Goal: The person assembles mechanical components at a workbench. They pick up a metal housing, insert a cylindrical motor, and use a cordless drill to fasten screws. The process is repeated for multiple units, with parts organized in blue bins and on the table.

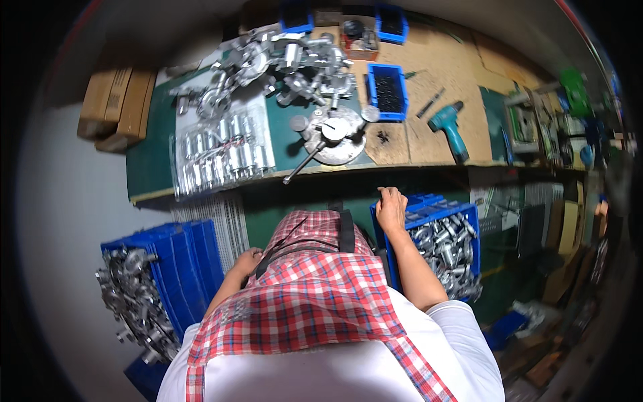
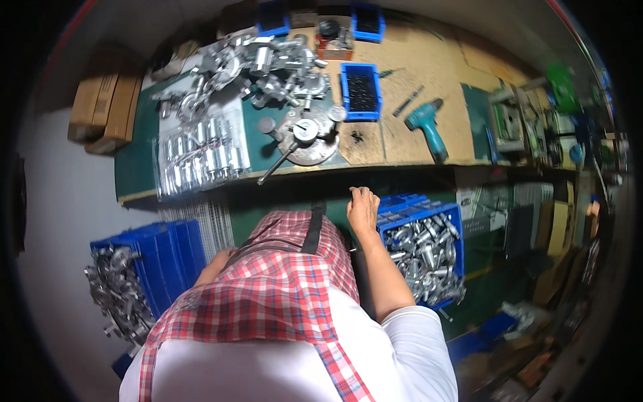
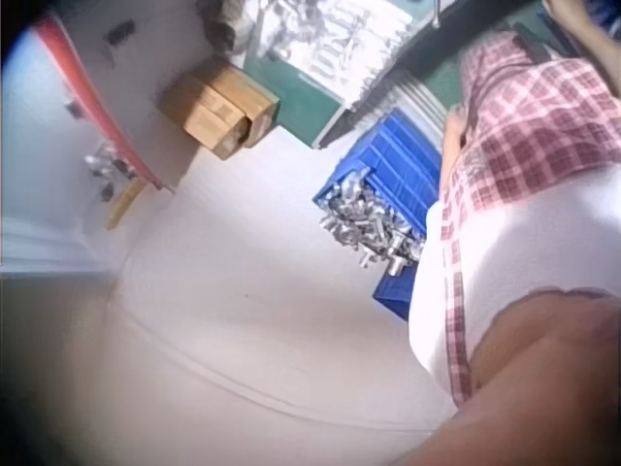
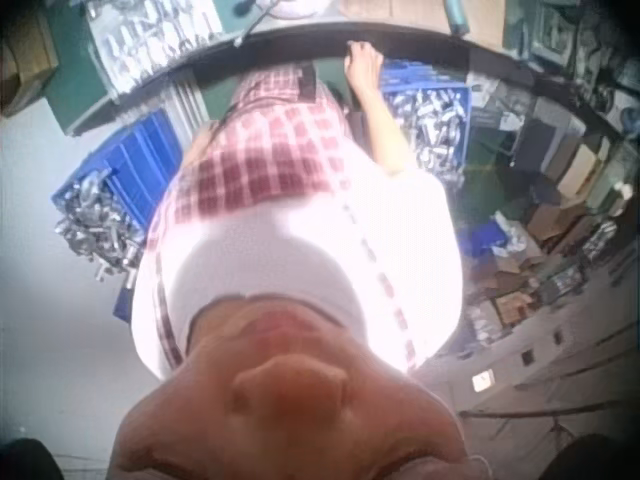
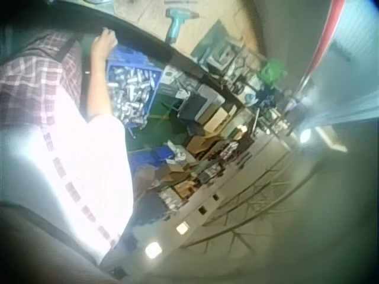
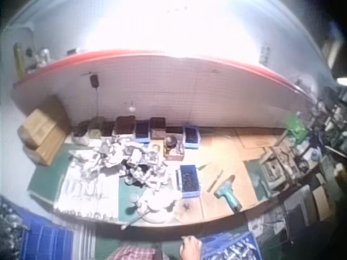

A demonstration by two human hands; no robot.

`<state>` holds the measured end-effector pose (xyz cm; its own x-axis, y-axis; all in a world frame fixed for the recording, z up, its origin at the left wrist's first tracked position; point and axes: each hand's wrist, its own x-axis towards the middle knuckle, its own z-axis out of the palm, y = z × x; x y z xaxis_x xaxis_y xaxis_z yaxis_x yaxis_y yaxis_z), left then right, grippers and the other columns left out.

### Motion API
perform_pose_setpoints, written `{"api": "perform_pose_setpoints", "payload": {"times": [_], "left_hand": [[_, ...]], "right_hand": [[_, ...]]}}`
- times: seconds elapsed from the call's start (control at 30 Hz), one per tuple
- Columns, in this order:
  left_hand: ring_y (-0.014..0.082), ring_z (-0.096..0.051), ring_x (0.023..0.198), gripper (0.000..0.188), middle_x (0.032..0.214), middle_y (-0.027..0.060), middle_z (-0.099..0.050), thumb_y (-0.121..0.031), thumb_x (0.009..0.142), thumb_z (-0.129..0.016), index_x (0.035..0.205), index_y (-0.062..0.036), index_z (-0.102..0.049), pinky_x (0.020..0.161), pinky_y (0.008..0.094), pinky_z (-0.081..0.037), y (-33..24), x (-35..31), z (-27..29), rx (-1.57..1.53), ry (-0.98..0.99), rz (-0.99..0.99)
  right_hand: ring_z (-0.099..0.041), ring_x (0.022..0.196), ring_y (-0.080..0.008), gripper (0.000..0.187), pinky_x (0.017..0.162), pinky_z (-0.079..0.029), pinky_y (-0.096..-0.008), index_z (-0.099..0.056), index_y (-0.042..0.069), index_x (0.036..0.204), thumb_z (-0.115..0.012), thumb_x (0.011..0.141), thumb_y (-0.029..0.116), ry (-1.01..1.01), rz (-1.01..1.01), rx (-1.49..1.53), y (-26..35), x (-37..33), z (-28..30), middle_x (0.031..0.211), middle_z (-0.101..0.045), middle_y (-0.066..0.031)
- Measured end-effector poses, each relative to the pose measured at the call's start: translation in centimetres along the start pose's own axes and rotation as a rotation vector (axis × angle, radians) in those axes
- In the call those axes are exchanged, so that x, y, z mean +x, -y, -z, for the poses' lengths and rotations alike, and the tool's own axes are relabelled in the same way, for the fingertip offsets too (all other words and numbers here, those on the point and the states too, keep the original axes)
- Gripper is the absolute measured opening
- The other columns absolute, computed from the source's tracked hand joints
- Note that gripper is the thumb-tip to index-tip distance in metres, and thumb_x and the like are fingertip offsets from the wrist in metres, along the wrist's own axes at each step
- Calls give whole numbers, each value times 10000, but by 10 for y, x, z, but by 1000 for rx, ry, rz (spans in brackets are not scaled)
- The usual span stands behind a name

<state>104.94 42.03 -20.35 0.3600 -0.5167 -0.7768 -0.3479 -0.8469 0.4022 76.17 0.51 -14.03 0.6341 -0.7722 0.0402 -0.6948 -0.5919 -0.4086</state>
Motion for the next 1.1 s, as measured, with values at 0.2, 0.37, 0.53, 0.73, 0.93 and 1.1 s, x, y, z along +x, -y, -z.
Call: {"api": "perform_pose_setpoints", "payload": {"times": [0.2, 0.37, 0.53, 0.73, 0.93, 1.1], "left_hand": [[378, -661, 1015, 312, 1046, 200, -697, -270, 958, -505, 1091, -43, -671, 851, 466, -513, 30, 21, -75, 111, 128, 42], [367, -661, 1016, 323, 1052, 196, -697, -287, 956, -508, 1097, -47, -672, 854, 460, -512, 25, 53, -145, -19, 210, 113], [357, -661, 1016, 335, 1058, 193, -697, -303, 954, -510, 1102, -51, -672, 857, 455, -510, 15, 104, -199, -103, 184, 169], [344, -661, 1016, 349, 1065, 188, -697, -323, 952, -514, 1109, -55, -672, 861, 448, -508, 12, 134, -241, -178, 104, 197], [331, -661, 1016, 363, 1071, 184, -697, -343, 950, -517, 1116, -60, -673, 865, 441, -506, 28, 138, -246, -219, 81, 151], [320, -661, 1016, 376, 1077, 181, -697, -360, 948, -520, 1121, -64, -673, 868, 436, -504, 52, 134, -234, -252, 80, 107]], "right_hand": [[-575, 977, -395, 312, 835, -479, -473, -605, 42, 1060, -679, 757, 46, 200, 28, -74, 15, 87, -16, 1018, -582, -198], [-541, 1035, -455, 253, 882, -455, -516, -548, 23, 1061, -583, 811, 24, 284, 49, -123, -21, 130, -57, 1088, -561, -241], [-498, 967, -485, 322, 831, -428, -507, -488, -20, 1065, -580, 759, -60, 130, 113, -144, -20, 111, -64, 1038, -511, -258], [-498, 940, -457, 301, 819, -421, -509, -496, 10, 982, -612, 711, -50, 11, 216, -205, -22, 111, -75, 984, -495, -225], [-504, 921, -432, 285, 785, -430, -492, -518, 31, 952, -617, 695, -47, -62, 256, -233, -24, 110, -80, 957, -491, -198], [-503, 892, -430, 259, 759, -427, -500, -503, 30, 909, -622, 690, -39, -100, 254, -233, -27, 108, -84, 929, -492, -197]]}}
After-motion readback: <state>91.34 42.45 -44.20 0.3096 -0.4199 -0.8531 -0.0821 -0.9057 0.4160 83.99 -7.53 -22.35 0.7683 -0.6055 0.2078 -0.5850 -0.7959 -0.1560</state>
